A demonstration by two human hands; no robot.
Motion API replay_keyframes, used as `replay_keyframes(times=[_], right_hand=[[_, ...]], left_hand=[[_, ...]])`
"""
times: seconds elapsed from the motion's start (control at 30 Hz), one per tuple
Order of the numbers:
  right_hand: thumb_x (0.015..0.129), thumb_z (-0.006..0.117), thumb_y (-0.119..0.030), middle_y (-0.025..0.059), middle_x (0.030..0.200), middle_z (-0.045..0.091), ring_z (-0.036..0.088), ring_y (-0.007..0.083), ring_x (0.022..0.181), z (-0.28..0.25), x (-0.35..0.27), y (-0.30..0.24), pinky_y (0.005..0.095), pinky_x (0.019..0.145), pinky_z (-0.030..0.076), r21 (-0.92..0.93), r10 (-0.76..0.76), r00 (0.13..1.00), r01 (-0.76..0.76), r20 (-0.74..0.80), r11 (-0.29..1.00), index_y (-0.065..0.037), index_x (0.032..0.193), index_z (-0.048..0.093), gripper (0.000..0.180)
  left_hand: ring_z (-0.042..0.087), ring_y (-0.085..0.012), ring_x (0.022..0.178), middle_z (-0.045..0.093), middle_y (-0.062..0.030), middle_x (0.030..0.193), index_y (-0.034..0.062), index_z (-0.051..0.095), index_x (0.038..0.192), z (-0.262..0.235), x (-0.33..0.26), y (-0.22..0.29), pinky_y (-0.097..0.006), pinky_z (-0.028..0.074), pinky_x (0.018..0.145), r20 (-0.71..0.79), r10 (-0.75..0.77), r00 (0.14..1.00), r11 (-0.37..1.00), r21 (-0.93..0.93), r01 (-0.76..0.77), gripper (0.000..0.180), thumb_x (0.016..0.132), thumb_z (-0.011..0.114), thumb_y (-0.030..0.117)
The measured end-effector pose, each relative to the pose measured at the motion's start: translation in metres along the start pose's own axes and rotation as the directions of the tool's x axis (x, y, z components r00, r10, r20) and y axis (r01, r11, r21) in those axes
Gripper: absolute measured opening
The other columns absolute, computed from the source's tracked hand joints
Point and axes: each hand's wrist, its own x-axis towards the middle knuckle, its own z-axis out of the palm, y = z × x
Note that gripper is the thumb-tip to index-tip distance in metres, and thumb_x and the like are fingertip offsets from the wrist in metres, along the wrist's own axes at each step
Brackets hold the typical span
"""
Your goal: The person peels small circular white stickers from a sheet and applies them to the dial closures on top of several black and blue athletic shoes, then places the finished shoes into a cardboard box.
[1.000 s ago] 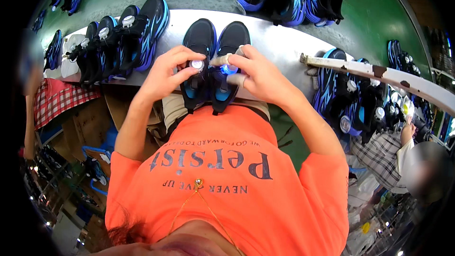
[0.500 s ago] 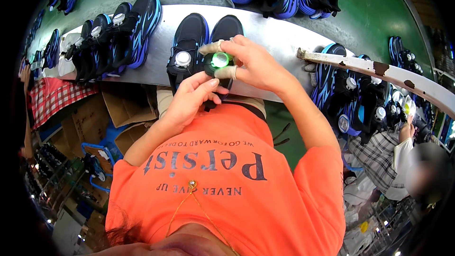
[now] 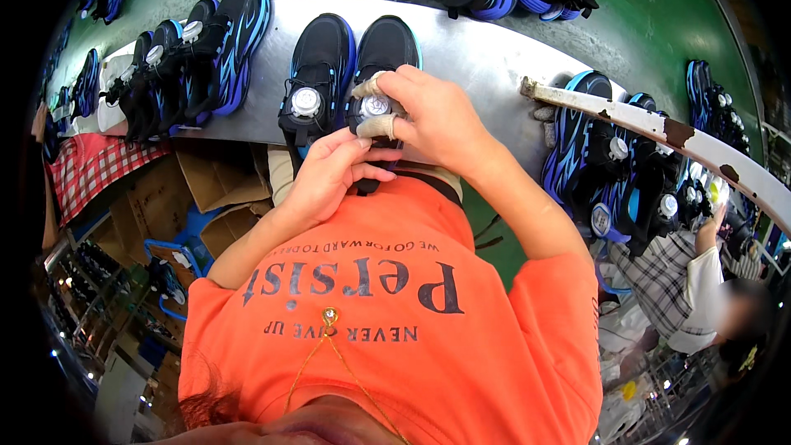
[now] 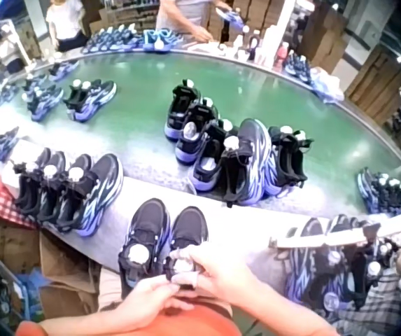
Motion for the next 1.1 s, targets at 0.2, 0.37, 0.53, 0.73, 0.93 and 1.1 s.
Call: replay_keyframes(times=[0.2, 0.37, 0.53, 0.73, 0.93, 1.1], right_hand=[[0.08, 0.068, -0.019, 0.0085, 0.085, 0.052, 0.056, 0.0258, 0.079, -0.004, 0.001, 0.001, 0.0339, 0.069, 0.047, 0.101, -0.061, 0.997, 0.056, 0.048, 0.993, -0.018, 0.115, 0.064, 0.036], [0.078, 0.07, -0.018, 0.0078, 0.085, 0.054, 0.056, 0.0241, 0.075, 0.001, 0.001, 0.006, 0.0329, 0.068, 0.048, 0.035, -0.113, 0.993, 0.114, -0.024, 0.993, -0.016, 0.112, 0.065, 0.035], [0.077, 0.071, -0.022, 0.0085, 0.082, 0.056, 0.058, 0.0265, 0.074, 0.009, 0.002, 0.002, 0.0362, 0.065, 0.049, 0.007, -0.022, 0.995, 0.023, -0.102, 1.0, -0.015, 0.107, 0.065, 0.031], [0.073, 0.076, -0.022, 0.0066, 0.093, 0.057, 0.053, 0.0131, 0.067, -0.014, 0.01, 0.008, 0.0249, 0.06, 0.046, 0.153, 0.059, 0.998, -0.059, -0.001, 0.987, -0.013, 0.112, 0.066, 0.042], [0.071, 0.071, -0.011, 0.0042, 0.088, 0.05, 0.052, 0.0147, 0.063, -0.003, 0.018, -0.002, 0.0259, 0.059, 0.046, -0.027, -0.072, 0.991, 0.075, 0.111, 0.997, -0.013, 0.099, 0.066, 0.029], [0.07, 0.072, -0.018, 0.0081, 0.082, 0.054, 0.055, 0.0222, 0.075, -0.002, 0.025, 0.013, 0.0303, 0.068, 0.047, 0.18, -0.082, 0.986, 0.056, 0.143, 0.982, -0.009, 0.097, 0.067, 0.029]], left_hand=[[0.063, -0.0232, 0.099, 0.059, -0.015, 0.109, -0.008, 0.055, 0.106, -0.005, 0.003, -0.001, -0.033, 0.057, 0.078, 0.007, -0.017, 1.0, 0.998, 0.058, 0.017, 0.024, 0.098, 0.046, 0.013], [0.062, -0.0269, 0.106, 0.059, -0.0153, 0.114, -0.0059, 0.053, 0.112, -0.004, 0.002, 0.0, -0.034, 0.057, 0.078, 0.024, -0.015, 1.0, 0.996, 0.093, 0.013, 0.024, 0.099, 0.044, 0.013], [0.062, -0.0268, 0.106, 0.059, -0.0152, 0.114, -0.0058, 0.053, 0.112, 0.001, 0.004, -0.004, -0.034, 0.056, 0.079, 0.016, 0.007, 1.0, 0.999, 0.04, -0.008, 0.025, 0.099, 0.043, 0.013], [0.065, -0.0272, 0.098, 0.059, -0.0145, 0.113, -0.0068, 0.052, 0.116, 0.001, 0.003, -0.004, -0.034, 0.058, 0.073, -0.053, -0.066, 0.996, 0.995, 0.07, 0.069, 0.03, 0.099, 0.045, 0.017], [0.066, -0.0276, 0.095, 0.059, -0.0163, 0.112, -0.0074, 0.053, 0.116, 0.005, 0.006, -0.003, -0.032, 0.06, 0.065, -0.077, -0.052, 0.996, 0.995, 0.077, 0.058, 0.032, 0.098, 0.046, 0.019], [0.066, -0.0271, 0.095, 0.06, -0.0154, 0.111, -0.0069, 0.053, 0.117, 0.008, 0.007, -0.004, -0.032, 0.06, 0.066, -0.099, -0.037, 0.994, 0.996, 0.075, 0.045, 0.032, 0.098, 0.045, 0.018]])
